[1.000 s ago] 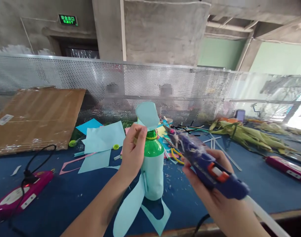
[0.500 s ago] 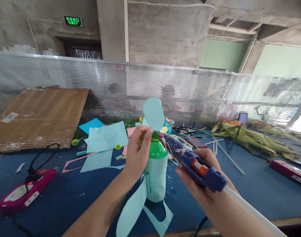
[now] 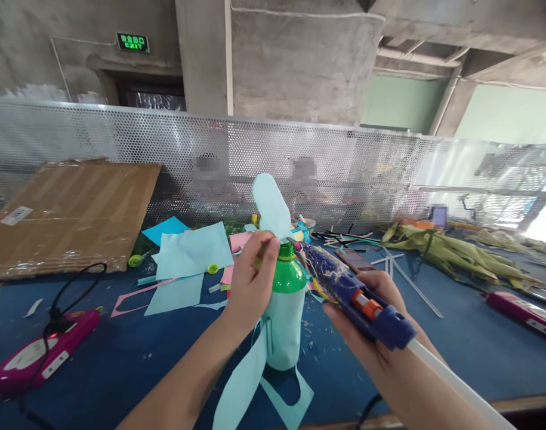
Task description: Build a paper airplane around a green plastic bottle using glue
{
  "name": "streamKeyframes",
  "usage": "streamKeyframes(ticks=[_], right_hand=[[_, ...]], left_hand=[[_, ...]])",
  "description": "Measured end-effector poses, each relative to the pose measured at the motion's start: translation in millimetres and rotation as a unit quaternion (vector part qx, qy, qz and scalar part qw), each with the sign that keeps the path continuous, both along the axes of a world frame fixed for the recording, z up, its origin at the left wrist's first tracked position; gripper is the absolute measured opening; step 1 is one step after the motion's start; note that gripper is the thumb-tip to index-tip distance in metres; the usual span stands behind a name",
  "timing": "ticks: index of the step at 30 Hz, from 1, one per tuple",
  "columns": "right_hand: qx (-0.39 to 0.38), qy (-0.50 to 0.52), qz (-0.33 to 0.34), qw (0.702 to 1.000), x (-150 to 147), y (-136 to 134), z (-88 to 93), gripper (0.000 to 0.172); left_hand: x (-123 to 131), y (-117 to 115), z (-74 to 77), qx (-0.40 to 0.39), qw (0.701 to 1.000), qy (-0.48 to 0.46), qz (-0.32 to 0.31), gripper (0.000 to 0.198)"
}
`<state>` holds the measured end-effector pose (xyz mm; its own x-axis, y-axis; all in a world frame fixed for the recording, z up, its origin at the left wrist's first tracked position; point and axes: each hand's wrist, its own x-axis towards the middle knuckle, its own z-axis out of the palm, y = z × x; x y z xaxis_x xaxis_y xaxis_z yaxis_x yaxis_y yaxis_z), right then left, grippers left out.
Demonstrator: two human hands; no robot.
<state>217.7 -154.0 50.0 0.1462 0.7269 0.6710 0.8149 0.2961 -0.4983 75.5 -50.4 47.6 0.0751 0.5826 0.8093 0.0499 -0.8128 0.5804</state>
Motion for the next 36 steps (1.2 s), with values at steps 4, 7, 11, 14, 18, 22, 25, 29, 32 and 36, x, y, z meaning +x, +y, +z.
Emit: streamKeyframes(ticks=[4,7,11,14,18,22,25,29,32,36], right_hand=[[-0.001,0.003,0.016,1.000,0,-1,-0.3,0.011],[0.002,-0.017,0.016,1.000,-1,-2,1.0,0.013],[-0.006,-0.018,0.009,1.000,0,-1,1.5,0.013],[0.006,-0.022,0.020,1.000,2,2,-0.3,0.010],[0.033,-0.046,0.046,0.997,5,5,-2.6,0.011],[0.022,-0.066,0.047,0.996,5,2,-1.6,0.012],[0.016,-0.074,0.047,0.996,4,1,0.6,0.012],[0.015,-0.080,0.044,0.996,5,2,1.5,0.014],[0.018,-0.082,0.036,0.996,7,3,-1.0,0.017],[0.022,-0.082,0.016,0.996,11,6,-4.7,0.020]], left_hand=[[-1,1,-0.7,0.005,1.000,0.003,0.001,0.023],[-1,3,-1.4,0.011,1.000,0.008,0.002,0.024],[0,2,-1.4,0.012,1.000,0.002,0.004,0.022],[0,2,-1.7,0.000,1.000,0.002,-0.001,0.021],[0,1,-2.8,-0.007,1.000,0.002,-0.016,0.023],[-1,0,-2.1,0.000,1.000,0.006,-0.024,0.025],[0,-1,-1.3,0.004,1.000,0.009,-0.023,0.024],[0,0,-2.5,-0.001,1.000,0.006,-0.022,0.025],[-1,1,-3.8,-0.006,1.000,0.004,-0.024,0.027],[0,0,-3.2,-0.002,1.000,0.000,-0.001,0.024]])
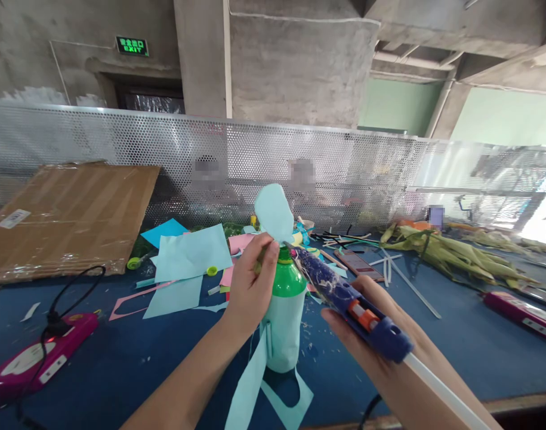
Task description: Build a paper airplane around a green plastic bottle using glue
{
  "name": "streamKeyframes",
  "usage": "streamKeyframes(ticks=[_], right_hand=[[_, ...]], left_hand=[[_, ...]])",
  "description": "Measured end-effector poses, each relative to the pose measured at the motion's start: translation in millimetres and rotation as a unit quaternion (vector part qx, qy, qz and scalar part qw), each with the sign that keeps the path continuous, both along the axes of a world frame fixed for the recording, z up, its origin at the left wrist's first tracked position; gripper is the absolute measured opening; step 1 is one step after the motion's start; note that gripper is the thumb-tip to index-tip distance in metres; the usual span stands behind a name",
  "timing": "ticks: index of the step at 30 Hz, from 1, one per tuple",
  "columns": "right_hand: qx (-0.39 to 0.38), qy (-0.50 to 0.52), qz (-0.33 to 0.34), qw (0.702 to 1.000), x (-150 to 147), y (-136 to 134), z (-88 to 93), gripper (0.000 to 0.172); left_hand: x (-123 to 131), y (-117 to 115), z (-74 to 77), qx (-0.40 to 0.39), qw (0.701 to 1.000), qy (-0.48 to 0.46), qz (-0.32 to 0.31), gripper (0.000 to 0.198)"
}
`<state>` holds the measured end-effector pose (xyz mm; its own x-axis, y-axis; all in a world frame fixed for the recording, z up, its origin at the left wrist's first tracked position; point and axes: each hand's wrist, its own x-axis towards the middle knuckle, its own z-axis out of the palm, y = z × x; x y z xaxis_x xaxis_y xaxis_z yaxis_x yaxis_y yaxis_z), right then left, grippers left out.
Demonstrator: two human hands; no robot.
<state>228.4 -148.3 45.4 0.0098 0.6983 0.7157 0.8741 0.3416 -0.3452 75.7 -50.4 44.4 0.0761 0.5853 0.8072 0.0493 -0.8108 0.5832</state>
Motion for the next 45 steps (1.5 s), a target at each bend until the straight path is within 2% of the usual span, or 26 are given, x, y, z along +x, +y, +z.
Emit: streamKeyframes(ticks=[5,10,16,22,29,33,37,41,45], right_hand=[[0.012,-0.011,-0.015,1.000,5,2,0.4,0.019],[-0.006,0.020,0.001,1.000,3,4,2.0,0.017],[0.004,0.041,0.008,0.999,-3,3,-0.6,0.025],[0.011,0.022,-0.002,1.000,1,2,-2.1,0.019],[0.002,0.029,0.006,1.000,4,3,2.0,0.021],[-0.015,0.021,0.017,1.000,3,1,1.1,0.017],[-0.001,0.010,0.016,1.000,5,-1,-0.5,0.017],[0.013,0.041,0.012,0.999,9,0,-1.1,0.021],[-0.010,0.069,0.031,0.997,9,2,-2.2,0.024]], left_hand=[[2,-3,3.2,0.003,1.000,-0.003,-0.002,0.019],[2,-4,4.9,0.007,1.000,0.001,-0.010,0.017],[2,-2,3.1,0.021,1.000,-0.002,-0.004,0.020],[2,-2,1.5,-0.001,1.000,-0.011,-0.011,0.016],[2,-2,1.0,0.003,0.999,-0.014,-0.030,0.016],[2,-1,-0.2,0.003,1.000,-0.010,-0.014,0.019],[1,-1,-0.5,0.007,1.000,-0.009,-0.007,0.020],[1,-3,1.3,0.003,1.000,0.000,-0.003,0.020],[1,-4,2.0,0.008,1.000,0.001,-0.004,0.020]])
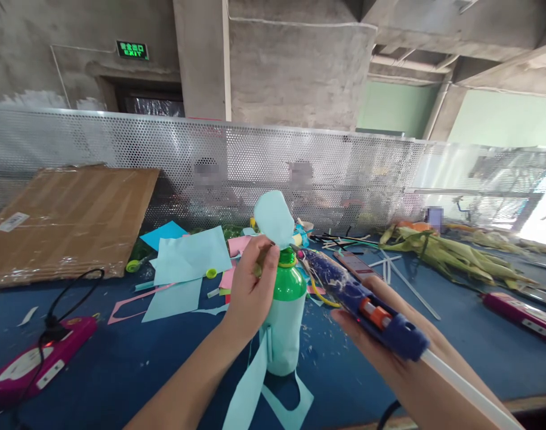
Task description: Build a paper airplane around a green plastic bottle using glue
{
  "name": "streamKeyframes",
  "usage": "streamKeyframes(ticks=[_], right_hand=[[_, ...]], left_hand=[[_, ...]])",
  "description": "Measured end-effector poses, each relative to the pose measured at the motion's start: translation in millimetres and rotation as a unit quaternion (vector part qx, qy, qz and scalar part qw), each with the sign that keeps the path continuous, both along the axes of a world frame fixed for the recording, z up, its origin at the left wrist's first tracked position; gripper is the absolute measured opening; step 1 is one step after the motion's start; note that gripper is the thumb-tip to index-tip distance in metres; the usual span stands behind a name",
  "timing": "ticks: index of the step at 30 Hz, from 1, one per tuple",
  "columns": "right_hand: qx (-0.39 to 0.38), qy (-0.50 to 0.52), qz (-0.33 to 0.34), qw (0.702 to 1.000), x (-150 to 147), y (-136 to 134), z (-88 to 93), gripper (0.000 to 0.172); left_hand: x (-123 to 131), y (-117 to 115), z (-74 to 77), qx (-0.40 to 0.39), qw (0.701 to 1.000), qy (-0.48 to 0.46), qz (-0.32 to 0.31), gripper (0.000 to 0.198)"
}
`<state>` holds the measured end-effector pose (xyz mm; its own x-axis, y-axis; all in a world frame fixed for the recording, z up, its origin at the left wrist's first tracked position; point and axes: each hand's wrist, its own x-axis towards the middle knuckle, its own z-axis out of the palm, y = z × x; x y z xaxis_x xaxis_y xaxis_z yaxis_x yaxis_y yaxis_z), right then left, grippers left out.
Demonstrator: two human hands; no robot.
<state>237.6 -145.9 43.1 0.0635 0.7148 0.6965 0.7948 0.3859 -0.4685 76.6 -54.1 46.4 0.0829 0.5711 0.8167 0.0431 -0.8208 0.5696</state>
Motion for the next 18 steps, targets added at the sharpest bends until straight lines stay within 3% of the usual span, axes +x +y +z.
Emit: streamKeyframes(ticks=[8,11,13,18], right_hand=[[-0.007,0.040,-0.008,0.999,1,-3,-3.9,0.020],[-0.051,0.090,0.000,0.995,9,-6,-5.5,0.033],[-0.075,0.137,0.023,0.988,17,-7,-9.8,0.039],[-0.112,0.281,0.104,0.948,48,3,-33.9,0.029]], left_hand=[[0,2,-2.1,-0.008,1.000,-0.009,-0.004,0.020],[1,2,-3.3,-0.026,0.999,-0.017,-0.023,0.018],[0,3,-4.2,-0.038,0.999,-0.021,-0.027,0.019],[-1,5,-5.3,-0.046,0.998,-0.016,-0.026,0.018]])
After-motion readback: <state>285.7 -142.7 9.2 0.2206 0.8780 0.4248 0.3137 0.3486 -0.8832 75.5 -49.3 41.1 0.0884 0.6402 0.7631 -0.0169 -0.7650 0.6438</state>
